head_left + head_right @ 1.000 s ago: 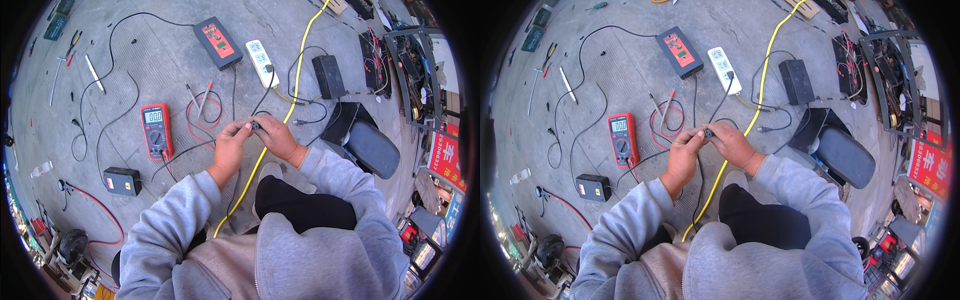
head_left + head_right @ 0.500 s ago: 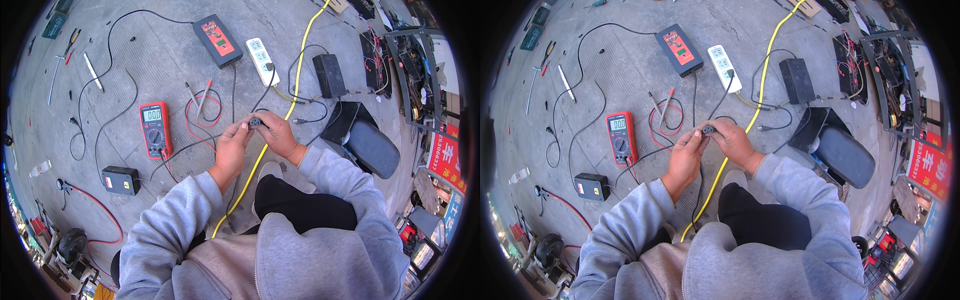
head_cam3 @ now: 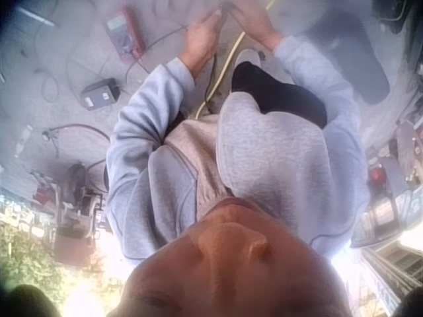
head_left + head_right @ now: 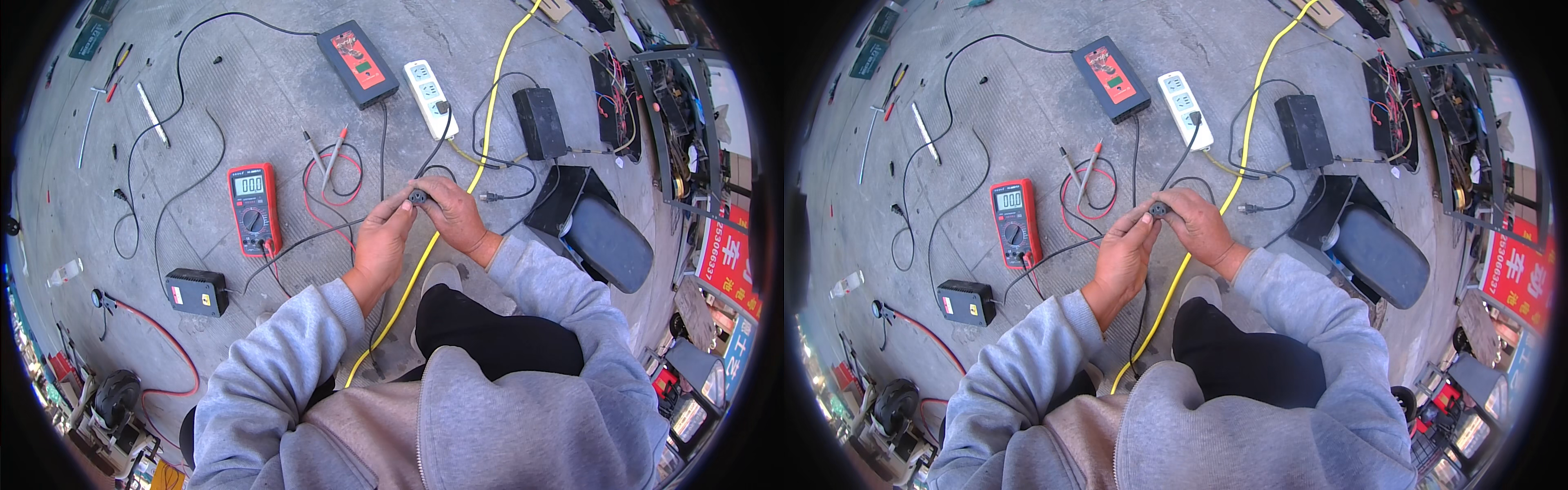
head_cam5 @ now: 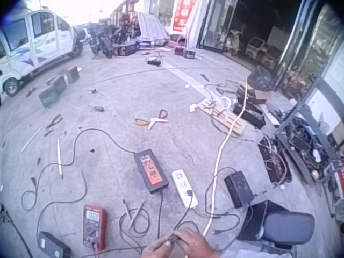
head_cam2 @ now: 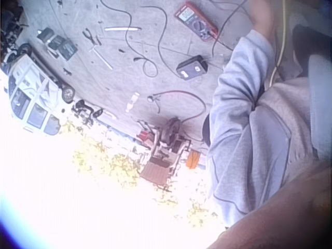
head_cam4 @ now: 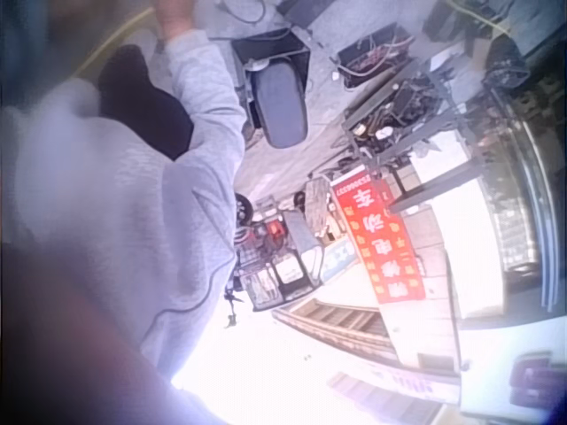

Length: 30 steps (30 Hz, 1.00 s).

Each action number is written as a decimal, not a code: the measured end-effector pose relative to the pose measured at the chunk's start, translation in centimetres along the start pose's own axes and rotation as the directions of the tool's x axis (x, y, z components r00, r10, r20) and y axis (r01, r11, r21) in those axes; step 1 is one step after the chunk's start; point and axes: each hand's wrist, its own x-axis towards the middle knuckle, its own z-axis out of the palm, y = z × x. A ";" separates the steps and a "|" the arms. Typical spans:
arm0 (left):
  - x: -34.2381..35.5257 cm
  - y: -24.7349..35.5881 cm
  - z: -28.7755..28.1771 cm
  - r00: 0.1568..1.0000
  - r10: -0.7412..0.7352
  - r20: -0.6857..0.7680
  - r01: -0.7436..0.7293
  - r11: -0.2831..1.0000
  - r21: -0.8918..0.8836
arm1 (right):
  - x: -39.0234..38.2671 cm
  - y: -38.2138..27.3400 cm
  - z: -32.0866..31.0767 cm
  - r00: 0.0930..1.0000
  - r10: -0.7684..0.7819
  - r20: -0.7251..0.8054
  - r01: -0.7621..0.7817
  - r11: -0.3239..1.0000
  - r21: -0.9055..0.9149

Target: The person uses a multimeter to measure voltage on a power adapter connected to a power strip. They connect the probes to the adapter's output, observe the readings, and then disconnect the probes and unplug the adapter.

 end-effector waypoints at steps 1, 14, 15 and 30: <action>0.0 0.0 0.0 1.000 -0.002 -0.010 0.001 1.000 -0.003 | 0.0 0.1 0.0 1.000 -0.010 0.006 0.010 1.000 -0.007; 0.0 -0.1 0.5 0.996 -0.006 -0.091 0.002 0.999 -0.036 | -0.2 -0.2 0.1 1.000 0.021 -0.004 -0.021 1.000 0.021; 0.0 -0.1 0.4 0.996 -0.009 -0.090 0.005 0.999 -0.040 | -0.1 -0.3 0.1 0.999 0.028 -0.015 -0.028 0.999 0.034; 0.0 -0.7 0.2 0.998 0.042 -0.043 -0.044 0.999 -0.033 | 0.2 -0.4 0.1 0.998 -0.002 -0.057 0.005 0.998 0.055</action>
